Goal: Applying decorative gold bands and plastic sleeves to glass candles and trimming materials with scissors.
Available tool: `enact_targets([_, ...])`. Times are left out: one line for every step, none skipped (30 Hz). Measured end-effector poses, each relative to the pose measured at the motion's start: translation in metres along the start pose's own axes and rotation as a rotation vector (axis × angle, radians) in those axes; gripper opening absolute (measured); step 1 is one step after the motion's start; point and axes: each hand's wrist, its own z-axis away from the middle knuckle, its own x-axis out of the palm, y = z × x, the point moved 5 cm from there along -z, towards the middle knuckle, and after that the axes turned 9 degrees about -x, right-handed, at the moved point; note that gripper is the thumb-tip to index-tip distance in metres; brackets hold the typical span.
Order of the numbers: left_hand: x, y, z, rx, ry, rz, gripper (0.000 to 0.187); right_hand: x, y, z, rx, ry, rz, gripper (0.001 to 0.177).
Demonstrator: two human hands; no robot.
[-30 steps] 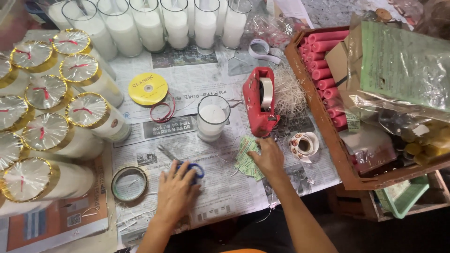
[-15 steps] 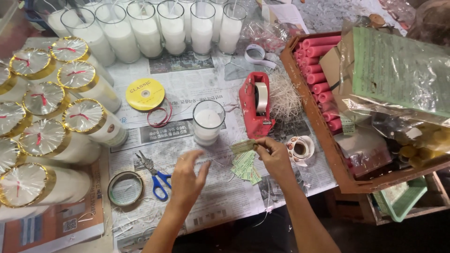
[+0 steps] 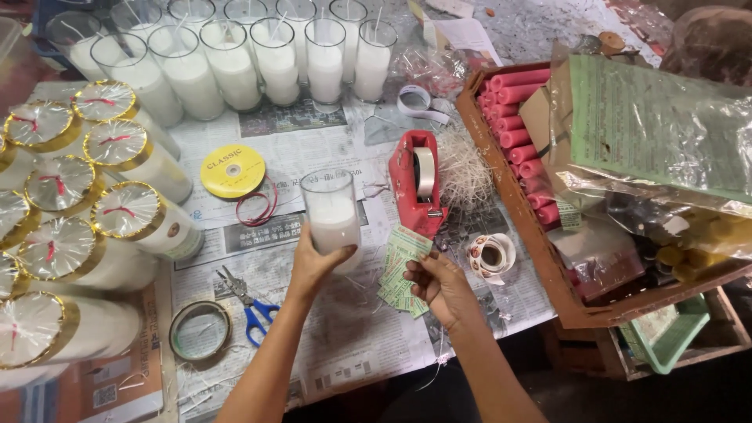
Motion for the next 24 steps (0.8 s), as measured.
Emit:
enact_targets([0.002, -0.003, 0.005, -0.042, -0.083, 0.174, 0.087, 0.009, 0.000, 0.003, 0.014, -0.012, 0.038, 0.007])
enact_targets([0.004, -0.007, 0.011, -0.085, -0.162, 0.348, 0.078, 0.020, 0.000, 0.007, 0.031, -0.025, 0.078, 0.010])
enact_targets([0.004, -0.011, 0.013, -0.085, -0.158, 0.347, 0.078, 0.034, 0.002, 0.011, 0.034, -0.029, 0.077, 0.010])
enact_targets([0.007, -0.018, 0.016, -0.162, -0.227, 0.542, 0.071, 0.050, 0.000, 0.015, -0.034, -0.061, 0.167, 0.012])
enact_targets([0.010, -0.024, 0.020, -0.238, -0.295, 0.738, 0.066, 0.065, -0.002, 0.020, -0.103, -0.094, 0.257, 0.014])
enact_targets([0.012, -0.034, 0.016, -0.238, -0.290, 0.741, 0.066, 0.070, 0.007, 0.018, -0.099, -0.098, 0.259, 0.014])
enact_targets([0.016, -0.044, 0.013, -0.256, -0.331, 0.850, 0.067, 0.076, 0.012, 0.017, -0.156, -0.131, 0.350, 0.014])
enact_targets([0.019, -0.053, 0.010, -0.272, -0.375, 0.957, 0.068, 0.082, 0.018, 0.016, -0.215, -0.163, 0.438, 0.013])
enact_targets([0.017, -0.045, 0.019, -0.271, -0.371, 0.958, 0.068, 0.085, 0.022, 0.012, -0.213, -0.167, 0.439, 0.013])
enact_targets([0.010, -0.026, 0.028, 0.000, -0.341, 0.588, 0.056, 0.089, 0.024, 0.009, -0.249, -0.212, 0.481, 0.013])
enact_targets([0.008, -0.008, 0.040, 0.260, -0.302, 0.213, 0.048, 0.094, 0.027, 0.006, -0.285, -0.258, 0.523, 0.013])
enact_targets([0.008, -0.018, 0.033, 0.259, -0.298, 0.213, 0.048, 0.098, 0.024, 0.008, -0.282, -0.261, 0.523, 0.013])
enact_targets([0.008, -0.037, 0.023, 0.021, -0.337, 0.560, 0.050, 0.103, 0.021, 0.010, -0.284, -0.279, 0.544, 0.013])
enact_targets([0.011, -0.056, 0.016, -0.223, -0.367, 0.901, 0.056, 0.107, 0.018, 0.012, -0.286, -0.298, 0.564, 0.013])
enact_targets([0.007, -0.048, 0.020, -0.223, -0.362, 0.902, 0.056, 0.109, 0.018, 0.012, -0.283, -0.301, 0.564, 0.013])
enact_targets([0.005, -0.039, 0.025, -0.180, -0.402, 0.863, 0.073, 0.110, 0.018, 0.012, -0.277, -0.305, 0.577, 0.013])
enact_targets([0.003, -0.029, 0.030, -0.138, -0.443, 0.823, 0.090, 0.111, 0.018, 0.012, -0.270, -0.308, 0.590, 0.013])
enact_targets([-0.001, -0.028, 0.032, -0.137, -0.442, 0.824, 0.090, 0.111, 0.018, 0.012, -0.271, -0.310, 0.590, 0.013])
enact_targets([-0.005, -0.025, 0.034, -0.084, -0.455, 0.764, 0.096, 0.111, 0.019, 0.012, -0.265, -0.307, 0.605, 0.012])
enact_targets([-0.008, -0.022, 0.036, -0.032, -0.469, 0.704, 0.103, 0.110, 0.018, 0.012, -0.259, -0.303, 0.621, 0.012])
enact_targets([-0.007, -0.027, 0.034, -0.031, -0.468, 0.706, 0.103, 0.110, 0.019, 0.013, -0.259, -0.303, 0.622, 0.012])
enact_targets([-0.007, -0.033, 0.031, -0.049, -0.463, 0.722, 0.099, 0.110, 0.019, 0.013, -0.257, -0.286, 0.618, 0.013])
enact_targets([-0.006, -0.039, 0.029, -0.067, -0.458, 0.738, 0.097, 0.109, 0.020, 0.014, -0.254, -0.269, 0.613, 0.013])
enact_targets([-0.006, -0.033, 0.032, -0.068, -0.460, 0.738, 0.097, 0.111, 0.018, 0.016, -0.254, -0.267, 0.613, 0.013])
